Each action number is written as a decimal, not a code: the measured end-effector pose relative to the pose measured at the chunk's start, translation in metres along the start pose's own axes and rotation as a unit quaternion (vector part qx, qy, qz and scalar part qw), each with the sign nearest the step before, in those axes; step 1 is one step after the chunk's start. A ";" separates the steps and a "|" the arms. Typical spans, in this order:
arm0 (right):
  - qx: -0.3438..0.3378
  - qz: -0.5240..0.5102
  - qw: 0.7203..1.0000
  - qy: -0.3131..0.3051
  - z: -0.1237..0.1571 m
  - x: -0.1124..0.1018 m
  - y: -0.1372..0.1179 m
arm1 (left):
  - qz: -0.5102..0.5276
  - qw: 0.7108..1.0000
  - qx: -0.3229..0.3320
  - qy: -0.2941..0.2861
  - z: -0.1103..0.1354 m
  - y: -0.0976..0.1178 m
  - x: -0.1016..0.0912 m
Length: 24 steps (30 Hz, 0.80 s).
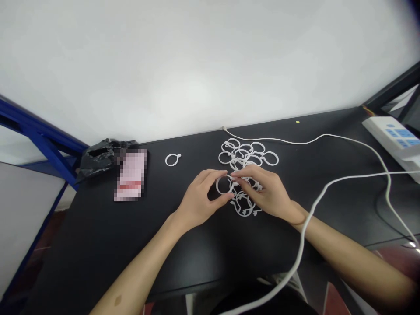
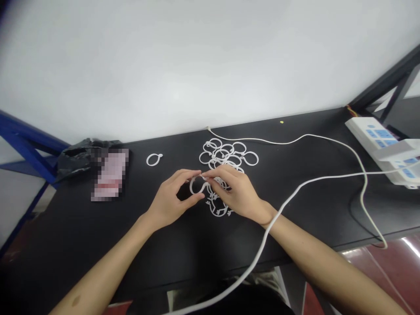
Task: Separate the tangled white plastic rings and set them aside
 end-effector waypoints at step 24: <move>-0.009 0.029 0.999 -0.022 0.000 0.001 -0.001 | -0.128 0.974 0.143 0.124 0.001 0.010 0.005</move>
Point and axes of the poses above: each hand's wrist, its own z-axis away from the middle knuckle, its own x-axis out of the palm, y = z × x, the point moved 2 cm from there along -z, towards the middle knuckle, and after that the axes turned 8 degrees about x, right-handed, at the moved point
